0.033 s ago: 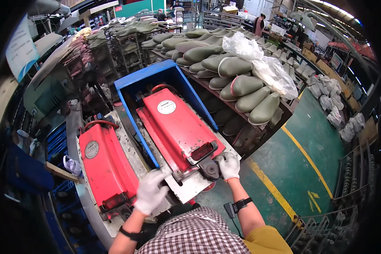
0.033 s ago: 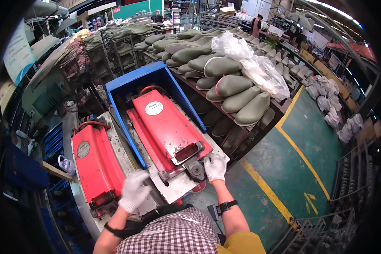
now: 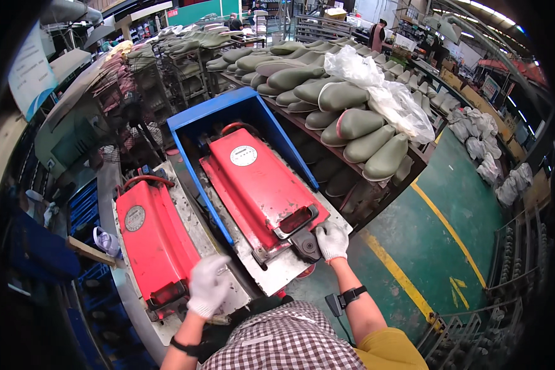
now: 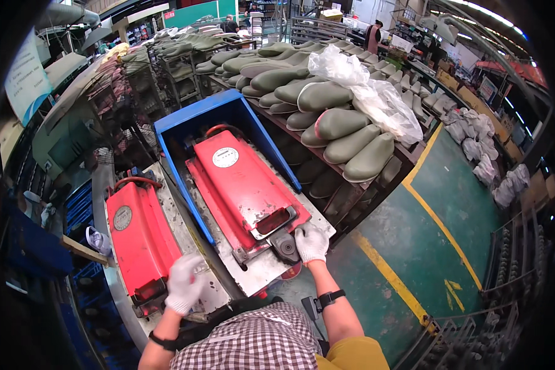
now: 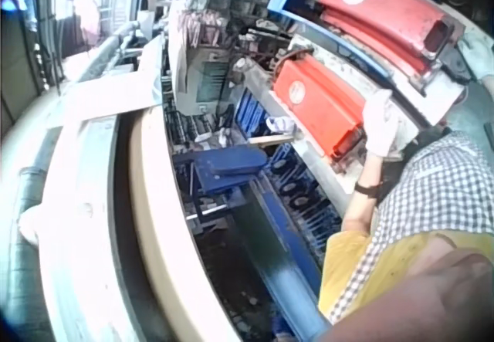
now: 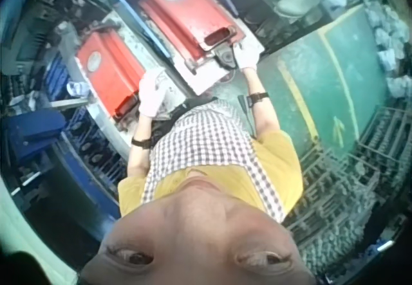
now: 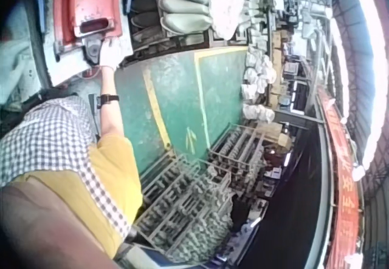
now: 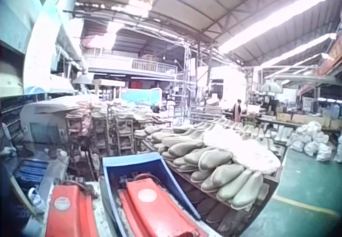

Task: Using industrial machinery to press or shape shoe components.

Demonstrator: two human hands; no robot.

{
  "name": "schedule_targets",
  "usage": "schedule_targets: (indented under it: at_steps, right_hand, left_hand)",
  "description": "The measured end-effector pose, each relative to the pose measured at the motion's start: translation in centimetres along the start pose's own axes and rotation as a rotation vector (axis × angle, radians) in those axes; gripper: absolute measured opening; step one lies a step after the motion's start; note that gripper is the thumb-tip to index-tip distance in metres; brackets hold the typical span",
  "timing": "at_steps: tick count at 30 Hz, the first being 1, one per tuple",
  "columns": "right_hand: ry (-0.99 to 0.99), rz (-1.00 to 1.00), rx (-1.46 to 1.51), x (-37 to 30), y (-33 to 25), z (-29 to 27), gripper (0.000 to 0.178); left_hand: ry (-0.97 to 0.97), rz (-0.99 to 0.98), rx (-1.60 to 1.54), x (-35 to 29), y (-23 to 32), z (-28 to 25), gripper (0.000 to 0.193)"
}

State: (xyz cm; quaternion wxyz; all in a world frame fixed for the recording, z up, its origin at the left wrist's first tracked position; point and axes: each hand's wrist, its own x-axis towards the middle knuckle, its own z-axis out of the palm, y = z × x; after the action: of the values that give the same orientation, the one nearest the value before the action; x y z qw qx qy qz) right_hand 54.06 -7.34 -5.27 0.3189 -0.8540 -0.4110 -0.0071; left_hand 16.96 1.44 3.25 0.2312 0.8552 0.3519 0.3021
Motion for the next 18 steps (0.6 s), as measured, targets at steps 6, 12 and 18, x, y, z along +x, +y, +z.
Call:
schedule_targets:
  at_steps: [6,12,18]
  right_hand:
    - [-0.028,0.096,-0.147,1.1,-1.8,2.0,0.027]
    - [-0.101,0.145,-0.26,1.4,-1.5,2.0,0.037]
    - [-0.129,0.173,-0.264,1.2,-1.9,2.5,0.04]
  left_hand:
    - [0.247,-0.371,0.224,-11.5,-6.0,-7.1,0.024]
    - [-0.174,-0.467,0.582,-10.0,-7.0,-6.5,0.031]
    - [-0.274,-0.586,0.521,-8.1,-7.4,-6.5,0.034]
